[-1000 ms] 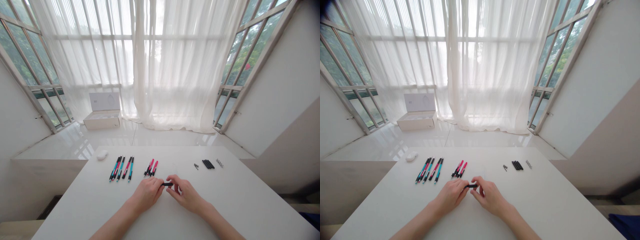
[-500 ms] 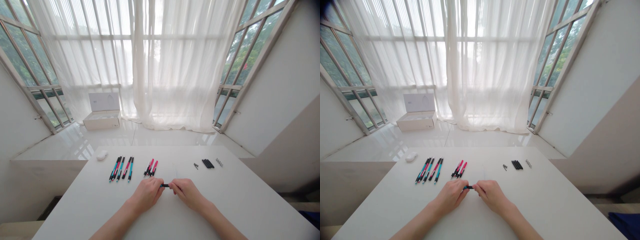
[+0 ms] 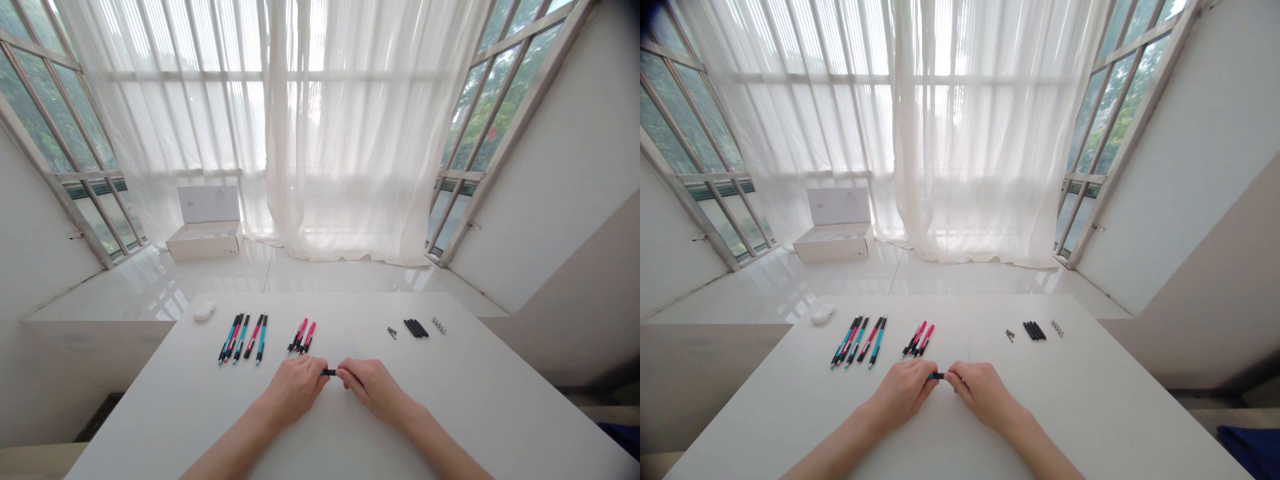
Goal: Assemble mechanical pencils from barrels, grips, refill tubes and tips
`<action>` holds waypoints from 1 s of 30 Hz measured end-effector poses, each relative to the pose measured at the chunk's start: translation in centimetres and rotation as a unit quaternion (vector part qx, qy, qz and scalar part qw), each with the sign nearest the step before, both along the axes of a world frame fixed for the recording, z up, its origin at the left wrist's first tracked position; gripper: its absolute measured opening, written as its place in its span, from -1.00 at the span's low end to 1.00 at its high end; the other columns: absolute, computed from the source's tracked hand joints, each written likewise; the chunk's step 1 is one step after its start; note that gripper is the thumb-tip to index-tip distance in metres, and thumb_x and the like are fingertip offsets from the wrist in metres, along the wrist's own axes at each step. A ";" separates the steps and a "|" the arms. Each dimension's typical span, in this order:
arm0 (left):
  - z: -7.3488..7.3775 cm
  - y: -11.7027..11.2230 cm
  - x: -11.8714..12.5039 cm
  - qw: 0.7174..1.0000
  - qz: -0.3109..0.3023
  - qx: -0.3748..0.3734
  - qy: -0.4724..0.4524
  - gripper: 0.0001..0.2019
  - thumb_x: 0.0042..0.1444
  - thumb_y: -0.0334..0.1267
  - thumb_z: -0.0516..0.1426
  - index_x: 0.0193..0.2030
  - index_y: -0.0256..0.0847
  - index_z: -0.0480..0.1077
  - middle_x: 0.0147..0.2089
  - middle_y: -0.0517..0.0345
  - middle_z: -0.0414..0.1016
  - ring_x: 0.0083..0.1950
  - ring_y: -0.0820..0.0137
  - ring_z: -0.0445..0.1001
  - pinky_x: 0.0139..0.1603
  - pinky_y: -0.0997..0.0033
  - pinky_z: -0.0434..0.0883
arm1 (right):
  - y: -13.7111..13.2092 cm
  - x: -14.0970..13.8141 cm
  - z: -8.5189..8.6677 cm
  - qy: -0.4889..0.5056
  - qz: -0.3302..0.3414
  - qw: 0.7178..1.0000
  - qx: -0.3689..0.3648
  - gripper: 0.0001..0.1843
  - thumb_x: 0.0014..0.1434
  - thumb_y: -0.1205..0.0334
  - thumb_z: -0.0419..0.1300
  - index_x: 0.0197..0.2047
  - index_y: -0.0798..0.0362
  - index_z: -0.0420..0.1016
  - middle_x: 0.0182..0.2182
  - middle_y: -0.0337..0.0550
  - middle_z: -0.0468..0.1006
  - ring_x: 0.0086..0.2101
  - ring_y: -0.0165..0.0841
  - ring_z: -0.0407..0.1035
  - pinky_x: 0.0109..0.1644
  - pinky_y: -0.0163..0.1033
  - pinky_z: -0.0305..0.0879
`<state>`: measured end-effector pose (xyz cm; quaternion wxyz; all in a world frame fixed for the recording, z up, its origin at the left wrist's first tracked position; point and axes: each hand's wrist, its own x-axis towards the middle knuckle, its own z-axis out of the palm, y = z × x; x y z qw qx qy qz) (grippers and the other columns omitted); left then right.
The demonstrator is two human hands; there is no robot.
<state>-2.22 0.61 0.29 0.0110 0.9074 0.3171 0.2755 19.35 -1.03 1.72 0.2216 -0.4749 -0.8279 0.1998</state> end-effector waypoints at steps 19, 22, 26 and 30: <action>-0.2 -0.3 -0.1 0.999 0.031 -0.025 0.012 -0.90 0.32 -0.30 -0.05 -0.21 -0.18 0.25 -0.38 0.14 0.43 -0.42 0.36 0.43 -0.46 0.45 0.26 | 0.0 0.1 0.2 -0.010 0.022 0.998 0.059 -0.68 0.35 0.05 -0.04 -0.20 -0.01 0.48 -0.40 -0.19 0.59 -0.49 -0.40 0.38 -0.37 -0.31 0.19; -0.3 -0.3 0.0 0.999 0.031 -0.019 0.022 -0.87 0.35 -0.29 -0.07 -0.22 -0.19 0.25 -0.39 0.14 0.44 -0.42 0.37 0.43 -0.48 0.45 0.23 | -0.1 0.2 0.4 -0.016 0.021 0.998 0.061 -0.67 0.35 0.03 -0.04 -0.21 -0.01 0.49 -0.41 -0.20 0.59 -0.49 -0.41 0.38 -0.37 -0.32 0.20; -0.2 -0.1 -0.1 0.999 0.028 -0.025 0.034 -0.87 0.35 -0.32 -0.09 -0.20 -0.18 0.23 -0.38 0.15 0.44 -0.41 0.37 0.43 -0.48 0.46 0.20 | 0.7 1.3 0.6 -0.005 -0.014 0.997 0.070 -0.65 0.33 -0.02 -0.02 -0.18 0.00 0.48 -0.42 -0.21 0.59 -0.54 -0.43 0.33 -0.37 -0.32 0.22; -0.1 -0.2 -0.1 0.999 0.025 -0.026 0.039 -0.89 0.34 -0.37 -0.09 -0.18 -0.18 0.22 -0.37 0.16 0.44 -0.41 0.35 0.44 -0.49 0.46 0.18 | 2.7 5.0 0.6 0.004 -0.166 0.977 0.135 -0.57 0.33 -0.06 -0.08 -0.24 0.02 0.50 -0.47 -0.18 0.56 -0.56 -0.41 0.31 -0.38 -0.30 0.21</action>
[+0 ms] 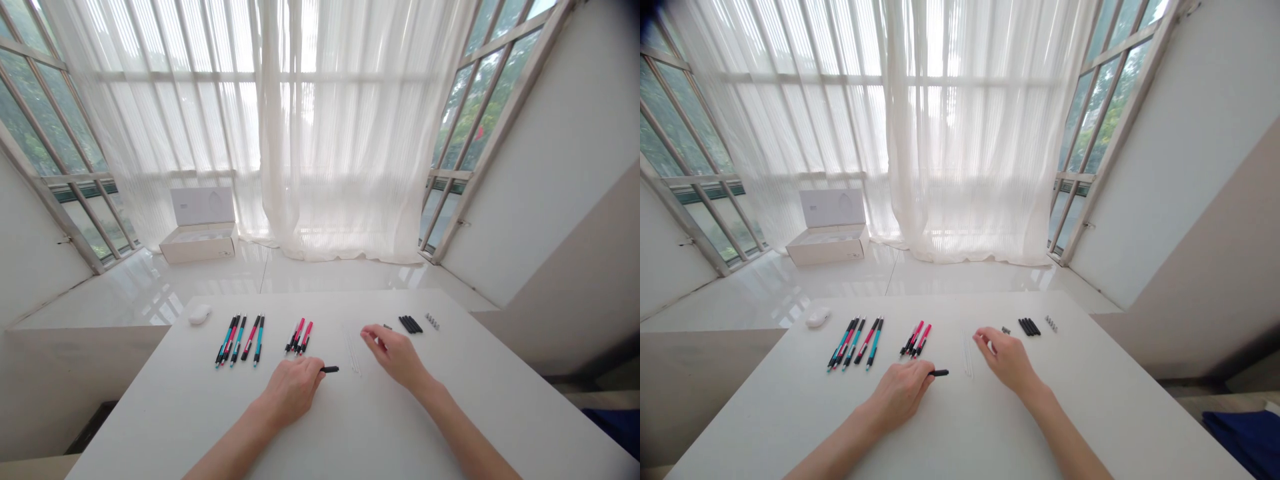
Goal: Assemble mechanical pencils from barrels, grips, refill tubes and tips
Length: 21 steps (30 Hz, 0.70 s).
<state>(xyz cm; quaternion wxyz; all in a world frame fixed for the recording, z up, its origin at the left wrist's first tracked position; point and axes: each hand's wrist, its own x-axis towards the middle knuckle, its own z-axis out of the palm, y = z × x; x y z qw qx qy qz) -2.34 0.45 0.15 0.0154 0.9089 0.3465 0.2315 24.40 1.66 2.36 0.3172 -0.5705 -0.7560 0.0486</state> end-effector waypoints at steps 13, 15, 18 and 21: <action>0.3 0.1 -0.1 0.999 -0.032 0.005 -0.026 -0.92 0.30 -0.35 -0.07 -0.13 -0.16 0.21 -0.31 0.16 0.46 -0.38 0.36 0.43 -0.42 0.43 0.24 | 2.1 11.3 -1.4 -0.011 -0.273 0.961 -0.038 -0.68 0.12 -0.01 0.05 -0.32 -0.02 0.53 -0.40 -0.17 0.59 -0.44 -0.30 0.40 -0.37 -0.26 0.20; 0.3 0.1 -0.1 0.999 -0.030 0.007 -0.023 -0.90 0.29 -0.37 -0.08 -0.13 -0.16 0.21 -0.32 0.16 0.45 -0.38 0.35 0.43 -0.43 0.43 0.24 | 2.1 10.0 -1.3 -0.030 -0.222 0.972 -0.067 -0.69 0.13 -0.02 0.05 -0.36 -0.03 0.52 -0.40 -0.19 0.59 -0.41 -0.30 0.41 -0.36 -0.26 0.21; 0.4 0.1 -0.1 0.999 -0.028 0.004 -0.022 -0.90 0.29 -0.38 -0.08 -0.13 -0.16 0.21 -0.33 0.17 0.45 -0.38 0.35 0.42 -0.43 0.42 0.24 | 2.1 7.8 -1.1 -0.067 -0.182 0.975 -0.104 -0.70 0.15 0.00 0.05 -0.41 -0.03 0.50 -0.39 -0.22 0.58 -0.39 -0.31 0.42 -0.39 -0.29 0.17; 0.3 0.1 -0.1 0.999 -0.032 0.000 -0.026 -0.91 0.29 -0.37 -0.08 -0.13 -0.17 0.21 -0.32 0.16 0.46 -0.38 0.35 0.43 -0.42 0.42 0.25 | 2.0 6.3 -1.0 -0.094 -0.179 0.970 -0.133 -0.72 0.17 0.05 0.06 -0.42 -0.02 0.49 -0.38 -0.23 0.57 -0.38 -0.33 0.43 -0.41 -0.32 0.13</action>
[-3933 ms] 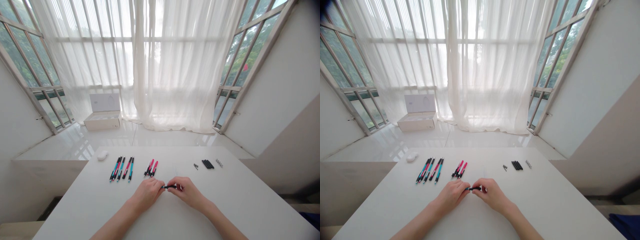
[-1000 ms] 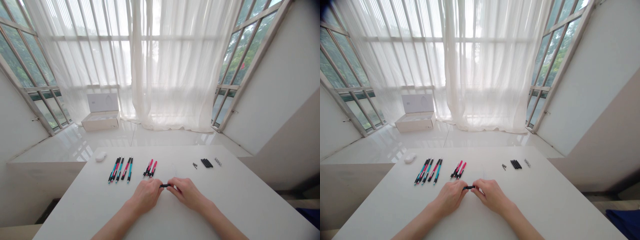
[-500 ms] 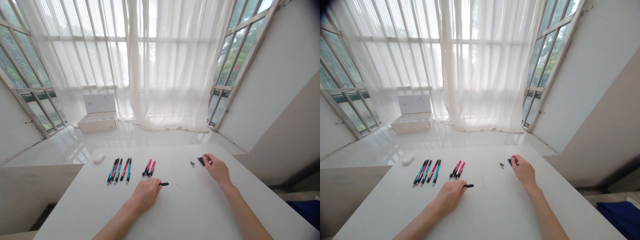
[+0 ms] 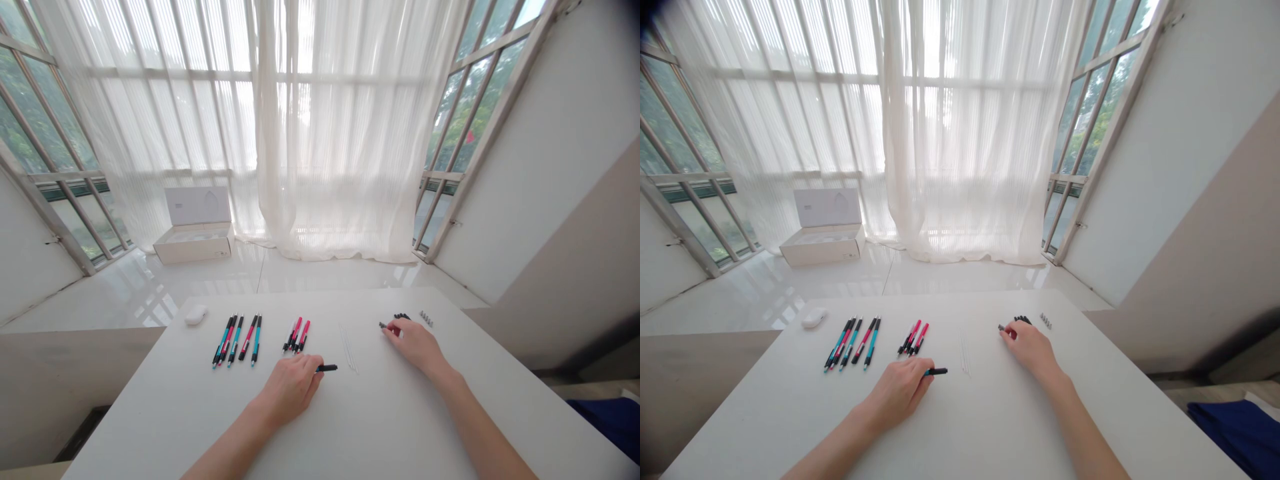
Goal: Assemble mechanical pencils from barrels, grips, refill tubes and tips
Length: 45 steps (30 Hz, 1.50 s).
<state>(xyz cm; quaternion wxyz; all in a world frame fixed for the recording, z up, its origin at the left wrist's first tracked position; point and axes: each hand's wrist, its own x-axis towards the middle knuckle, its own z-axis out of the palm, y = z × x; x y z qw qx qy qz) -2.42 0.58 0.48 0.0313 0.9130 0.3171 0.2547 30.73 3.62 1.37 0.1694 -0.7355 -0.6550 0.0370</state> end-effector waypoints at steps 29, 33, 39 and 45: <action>0.1 0.1 0.1 0.999 -0.003 0.035 -0.007 -0.83 0.34 -0.33 -0.12 -0.17 -0.17 0.27 -0.36 0.15 0.42 -0.41 0.36 0.40 -0.43 0.40 0.27 | -0.6 -1.1 0.5 0.031 0.098 0.994 -0.030 -0.80 0.15 0.14 0.09 -0.38 -0.03 0.51 -0.41 -0.22 0.60 -0.38 -0.33 0.43 -0.36 -0.31 0.18; 0.0 0.0 0.1 0.999 0.002 0.040 -0.003 -0.81 0.35 -0.32 -0.13 -0.19 -0.17 0.27 -0.36 0.15 0.43 -0.40 0.37 0.40 -0.43 0.41 0.26 | -0.2 0.6 0.6 0.068 0.086 0.994 0.003 -0.71 0.14 -0.02 0.09 -0.39 -0.04 0.52 -0.42 -0.20 0.60 -0.42 -0.31 0.40 -0.34 -0.28 0.22; -0.2 0.0 0.1 0.999 0.005 0.038 -0.019 -0.80 0.36 -0.30 -0.15 -0.19 -0.18 0.26 -0.35 0.14 0.45 -0.43 0.40 0.40 -0.45 0.45 0.26 | -0.2 5.6 0.7 0.053 -0.149 0.979 0.128 -0.64 0.14 -0.06 0.05 -0.35 -0.02 0.55 -0.37 -0.14 0.62 -0.43 -0.27 0.40 -0.36 -0.24 0.20; -0.2 0.1 0.0 0.997 -0.001 -0.015 -0.080 -0.80 0.37 -0.26 -0.15 -0.17 -0.17 0.25 -0.34 0.12 0.45 -0.39 0.36 0.43 -0.39 0.42 0.33 | -0.6 7.9 0.0 0.030 -0.232 0.967 0.102 -0.65 0.15 -0.02 0.05 -0.22 -0.03 0.56 -0.25 -0.10 0.63 -0.31 -0.20 0.43 -0.41 -0.24 0.16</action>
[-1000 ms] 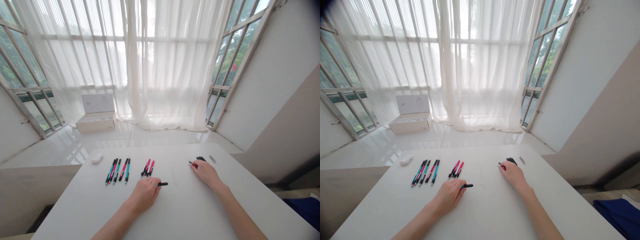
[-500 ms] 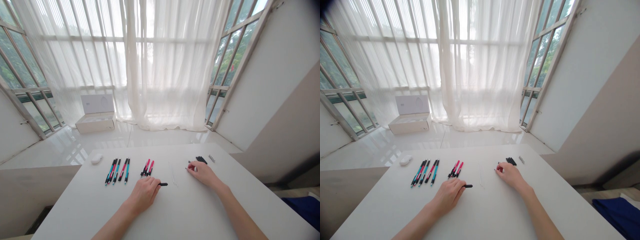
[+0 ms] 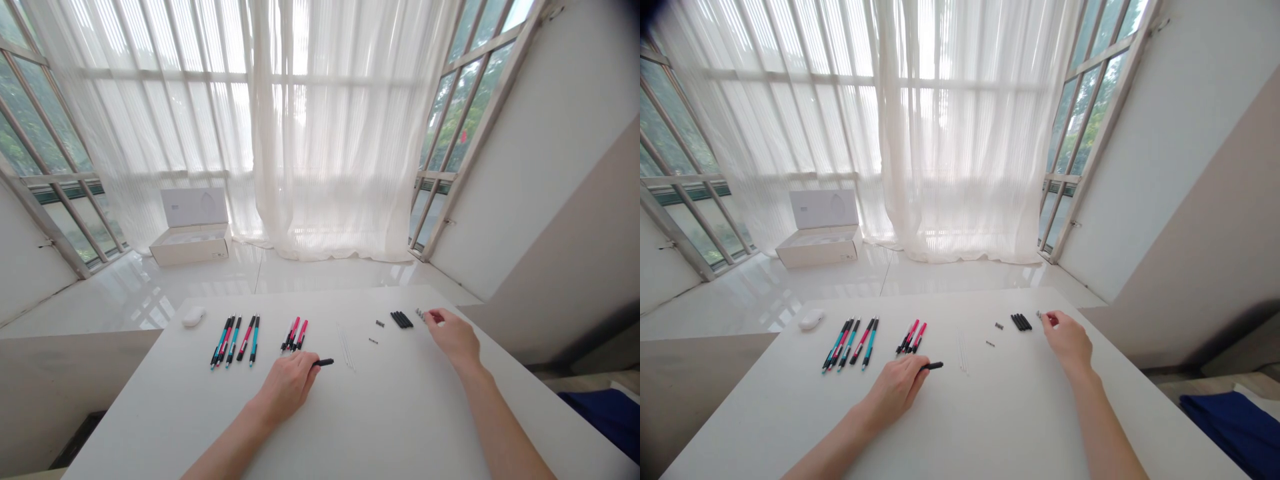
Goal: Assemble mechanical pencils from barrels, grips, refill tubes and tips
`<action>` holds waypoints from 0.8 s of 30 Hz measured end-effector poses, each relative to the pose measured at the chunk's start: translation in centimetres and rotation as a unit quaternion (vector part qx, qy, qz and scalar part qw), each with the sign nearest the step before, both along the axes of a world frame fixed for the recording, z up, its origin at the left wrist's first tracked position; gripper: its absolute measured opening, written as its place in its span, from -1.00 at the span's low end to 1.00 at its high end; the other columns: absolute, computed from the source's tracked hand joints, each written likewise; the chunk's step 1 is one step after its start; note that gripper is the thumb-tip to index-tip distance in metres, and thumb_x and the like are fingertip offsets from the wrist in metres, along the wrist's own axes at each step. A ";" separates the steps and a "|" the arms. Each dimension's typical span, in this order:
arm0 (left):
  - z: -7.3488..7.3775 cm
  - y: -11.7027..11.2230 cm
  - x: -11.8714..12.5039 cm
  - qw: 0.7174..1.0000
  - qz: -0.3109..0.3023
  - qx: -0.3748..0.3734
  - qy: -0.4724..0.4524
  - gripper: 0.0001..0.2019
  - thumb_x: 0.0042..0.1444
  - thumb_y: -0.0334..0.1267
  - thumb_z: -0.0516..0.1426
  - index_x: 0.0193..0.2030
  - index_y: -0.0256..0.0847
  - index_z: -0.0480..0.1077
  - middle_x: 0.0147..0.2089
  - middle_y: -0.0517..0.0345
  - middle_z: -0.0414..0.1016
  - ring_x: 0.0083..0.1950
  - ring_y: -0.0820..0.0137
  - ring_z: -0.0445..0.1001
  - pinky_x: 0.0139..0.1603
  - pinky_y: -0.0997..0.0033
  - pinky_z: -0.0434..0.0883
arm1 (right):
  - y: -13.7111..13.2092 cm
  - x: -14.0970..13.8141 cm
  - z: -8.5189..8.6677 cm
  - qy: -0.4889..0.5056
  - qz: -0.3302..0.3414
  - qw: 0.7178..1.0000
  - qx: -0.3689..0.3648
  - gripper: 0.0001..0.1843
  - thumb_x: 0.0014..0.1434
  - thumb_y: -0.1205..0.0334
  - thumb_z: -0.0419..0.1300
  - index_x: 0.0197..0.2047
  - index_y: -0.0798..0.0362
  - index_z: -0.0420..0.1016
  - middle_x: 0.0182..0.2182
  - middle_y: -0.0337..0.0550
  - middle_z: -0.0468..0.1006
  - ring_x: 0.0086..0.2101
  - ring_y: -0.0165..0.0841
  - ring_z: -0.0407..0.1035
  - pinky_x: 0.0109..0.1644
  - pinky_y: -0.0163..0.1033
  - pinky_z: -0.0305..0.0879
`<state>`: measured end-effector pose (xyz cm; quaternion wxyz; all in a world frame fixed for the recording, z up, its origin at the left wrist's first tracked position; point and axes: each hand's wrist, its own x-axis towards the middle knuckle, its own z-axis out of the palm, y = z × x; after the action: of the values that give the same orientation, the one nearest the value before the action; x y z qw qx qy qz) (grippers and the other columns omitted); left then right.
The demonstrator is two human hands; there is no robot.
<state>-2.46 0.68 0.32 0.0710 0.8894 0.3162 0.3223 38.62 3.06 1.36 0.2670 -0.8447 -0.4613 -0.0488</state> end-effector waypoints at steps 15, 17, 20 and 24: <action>-0.3 0.0 0.6 0.938 -0.031 -0.245 -0.243 -0.80 0.42 -0.10 -0.23 -0.04 -0.11 0.09 -0.11 0.00 0.49 -0.08 0.33 0.51 0.02 0.14 0.40 | 0.5 1.0 -2.2 -0.006 -0.028 0.996 -0.087 -0.65 0.20 0.04 0.02 -0.14 0.01 0.54 -0.19 -0.02 0.61 -0.22 -0.12 0.46 -0.40 -0.19 0.23; -0.4 0.0 0.5 0.944 -0.028 -0.247 -0.217 -0.81 0.42 -0.12 -0.22 -0.04 -0.10 0.10 -0.10 0.00 0.49 -0.08 0.32 0.50 0.02 0.15 0.39 | 0.5 1.0 -2.2 -0.008 -0.027 0.996 -0.086 -0.66 0.19 0.04 0.03 -0.17 0.01 0.55 -0.20 -0.01 0.61 -0.23 -0.11 0.46 -0.41 -0.19 0.22; -0.4 -0.1 0.4 0.949 -0.022 -0.243 -0.199 -0.82 0.42 -0.14 -0.22 -0.04 -0.10 0.11 -0.10 0.01 0.49 -0.09 0.33 0.50 0.00 0.17 0.40 | 0.6 1.0 -2.3 -0.010 -0.025 0.996 -0.083 -0.65 0.17 0.01 0.05 -0.20 0.01 0.56 -0.22 -0.02 0.61 -0.25 -0.12 0.47 -0.42 -0.20 0.22; -0.3 -0.2 0.4 0.951 -0.030 -0.224 -0.209 -0.81 0.42 -0.16 -0.23 -0.05 -0.11 0.12 -0.16 0.04 0.47 -0.17 0.35 0.48 -0.10 0.24 0.42 | 0.5 1.0 -2.2 -0.013 -0.023 0.997 -0.076 -0.65 0.16 -0.01 0.06 -0.22 0.02 0.55 -0.26 -0.02 0.61 -0.28 -0.15 0.47 -0.42 -0.21 0.22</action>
<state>-2.09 0.52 0.01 0.3427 0.7725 0.3320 0.4190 39.63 3.60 -0.88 0.1951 -0.8723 -0.4473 -0.0304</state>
